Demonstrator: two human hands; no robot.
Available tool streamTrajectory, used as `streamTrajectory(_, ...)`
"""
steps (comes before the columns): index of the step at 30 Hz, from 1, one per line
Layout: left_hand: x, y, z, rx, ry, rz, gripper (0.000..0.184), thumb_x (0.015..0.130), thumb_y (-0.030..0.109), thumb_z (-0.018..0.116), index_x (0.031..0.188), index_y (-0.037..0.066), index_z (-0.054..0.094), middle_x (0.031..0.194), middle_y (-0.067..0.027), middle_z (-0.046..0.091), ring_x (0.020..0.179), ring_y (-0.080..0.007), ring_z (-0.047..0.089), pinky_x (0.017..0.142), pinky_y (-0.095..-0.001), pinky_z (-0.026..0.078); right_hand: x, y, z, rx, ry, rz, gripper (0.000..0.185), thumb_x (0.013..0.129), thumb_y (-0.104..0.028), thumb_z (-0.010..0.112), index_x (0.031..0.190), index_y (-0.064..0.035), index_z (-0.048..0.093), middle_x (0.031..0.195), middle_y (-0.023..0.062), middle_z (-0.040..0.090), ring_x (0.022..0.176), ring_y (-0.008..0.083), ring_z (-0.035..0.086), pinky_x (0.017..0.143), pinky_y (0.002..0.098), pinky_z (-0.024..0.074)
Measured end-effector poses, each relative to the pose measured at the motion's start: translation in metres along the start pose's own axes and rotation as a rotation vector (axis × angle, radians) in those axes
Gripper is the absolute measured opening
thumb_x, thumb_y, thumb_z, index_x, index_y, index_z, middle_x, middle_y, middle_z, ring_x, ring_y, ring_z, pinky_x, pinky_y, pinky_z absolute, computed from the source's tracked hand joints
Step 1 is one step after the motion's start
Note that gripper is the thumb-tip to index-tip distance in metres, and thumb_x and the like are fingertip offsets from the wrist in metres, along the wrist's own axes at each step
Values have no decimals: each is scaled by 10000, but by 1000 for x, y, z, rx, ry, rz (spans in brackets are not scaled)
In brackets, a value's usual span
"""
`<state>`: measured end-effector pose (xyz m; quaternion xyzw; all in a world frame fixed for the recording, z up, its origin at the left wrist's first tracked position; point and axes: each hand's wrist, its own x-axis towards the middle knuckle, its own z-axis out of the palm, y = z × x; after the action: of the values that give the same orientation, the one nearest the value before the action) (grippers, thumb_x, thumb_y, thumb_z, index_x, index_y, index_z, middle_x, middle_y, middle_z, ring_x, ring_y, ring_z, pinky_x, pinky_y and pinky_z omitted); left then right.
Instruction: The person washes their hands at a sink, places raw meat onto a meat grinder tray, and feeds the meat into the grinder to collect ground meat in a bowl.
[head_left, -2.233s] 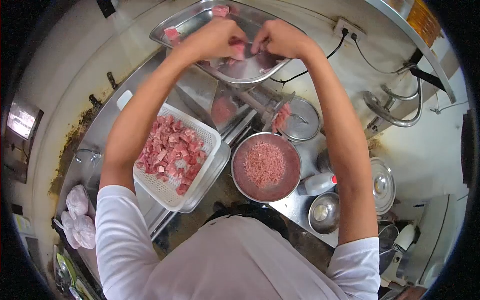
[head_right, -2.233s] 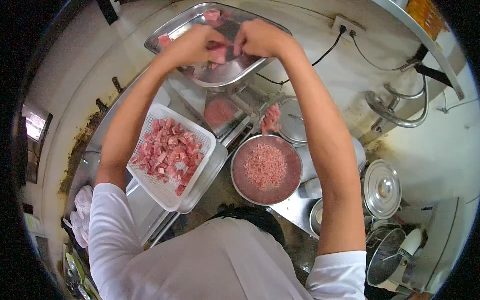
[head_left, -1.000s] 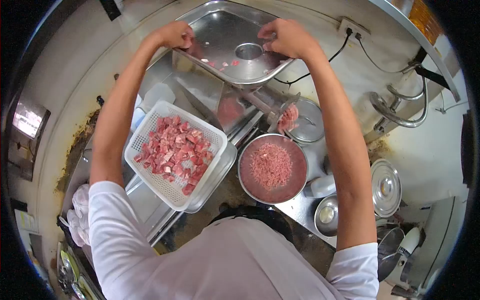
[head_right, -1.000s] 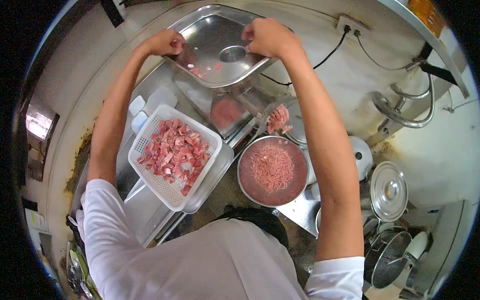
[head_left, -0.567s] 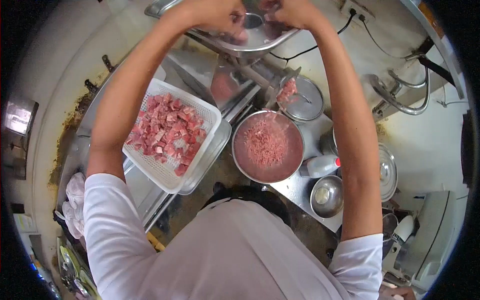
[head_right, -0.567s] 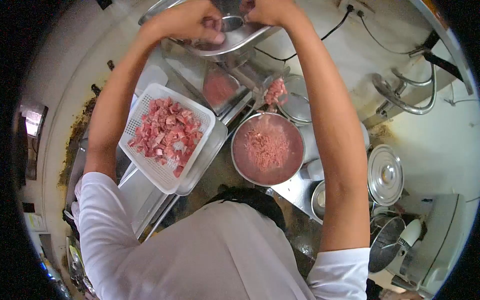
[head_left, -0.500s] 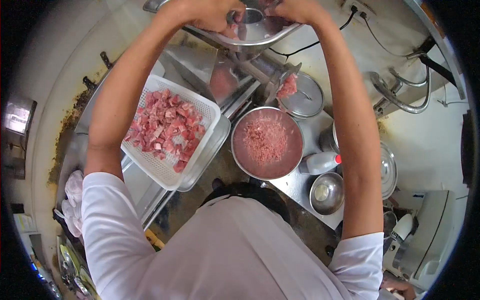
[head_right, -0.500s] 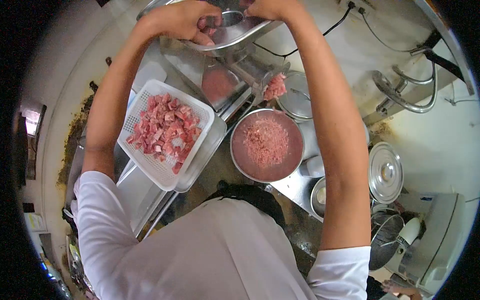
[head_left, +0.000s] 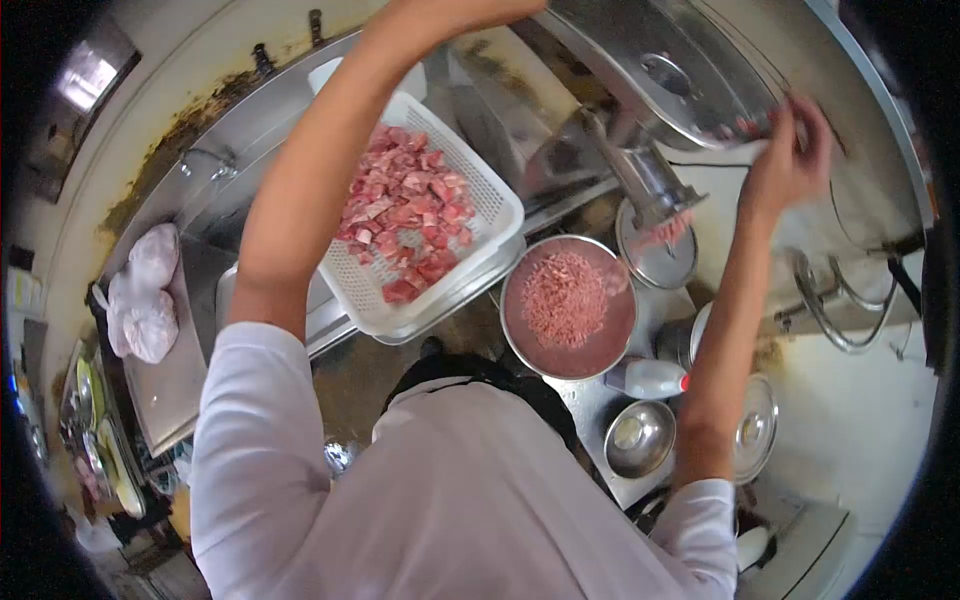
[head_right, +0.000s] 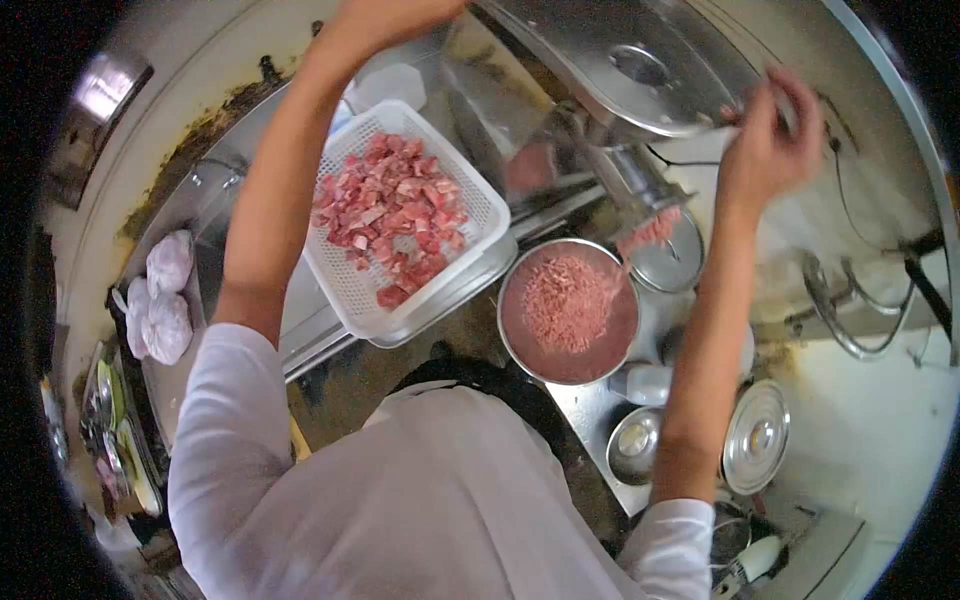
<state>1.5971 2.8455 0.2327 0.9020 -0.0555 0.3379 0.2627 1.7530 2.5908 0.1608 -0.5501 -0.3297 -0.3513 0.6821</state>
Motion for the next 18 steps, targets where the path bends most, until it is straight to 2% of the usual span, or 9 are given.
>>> streamTrajectory(2,-54,-60,-25,113,12,-173,276,861,219,598,1033,10,654,840,-141,680,808,-224,668,719,-380,501,-69,-17,-11,-121,156,-208,79,863,77,559,837,7,585,867,101,601,770,199,574,753,357,521)
streamTrajectory(4,-121,-164,-30,302,-80,-268,352,915,343,602,1118,61,653,765,-83,663,729,-152,657,648,-314,492,-151,-27,-14,-117,-246,-270,58,820,24,591,806,-17,553,794,106,588,762,272,578,688,361,483)
streamTrajectory(5,-154,-197,-30,407,-229,-652,394,924,411,574,1113,76,658,808,-116,672,758,-176,665,680,-321,501,-186,-45,9,-72,-406,-194,39,782,14,607,786,-9,575,785,126,604,761,281,598,698,366,484)
streamTrajectory(7,-230,-301,-26,476,-536,-788,496,923,508,525,1166,92,643,1005,-191,676,879,-257,664,775,-373,522,-253,-45,54,101,-747,252,259,688,10,621,942,-20,659,1006,170,630,958,331,605,867,389,473)
streamTrajectory(10,-299,-364,-7,196,-552,-1019,599,910,563,492,1306,118,551,1170,-180,632,1039,-310,608,919,-420,459,-329,12,118,-29,-1067,645,629,660,-207,767,1225,-28,558,1214,216,562,1192,376,503,1007,440,400)
streamTrajectory(11,-322,-396,3,144,-507,-1020,650,902,593,466,1355,129,511,1282,-193,583,1162,-358,565,1012,-423,408,-347,26,135,-23,-1065,638,629,660,-207,767,1225,-28,558,1214,216,562,1192,376,503,1007,440,400)
streamTrajectory(13,-330,-391,19,155,-522,-1032,687,890,630,437,1389,160,472,1348,-159,535,1228,-358,506,1059,-421,362,-372,49,165,-539,-1206,902,1017,619,-289,820,1472,-156,283,1467,239,339,1317,451,362,1085,513,316)
streamTrajectory(14,-331,-384,32,161,-544,-1047,725,878,667,408,1424,190,434,1414,-124,488,1295,-359,448,1106,-419,316,-372,56,176,-504,-1300,1156,1292,537,-360,865,1526,-202,49,1527,304,129,1387,549,109,1136,557,167)
streamTrajectory(18,-298,-365,50,341,-676,-1066,801,831,713,413,1457,213,387,1492,-46,400,1373,-340,349,1145,-394,271,-407,58,188,-371,-1157,866,1416,456,-393,912,1535,-211,13,1456,447,37,1381,583,1,1090,669,94)
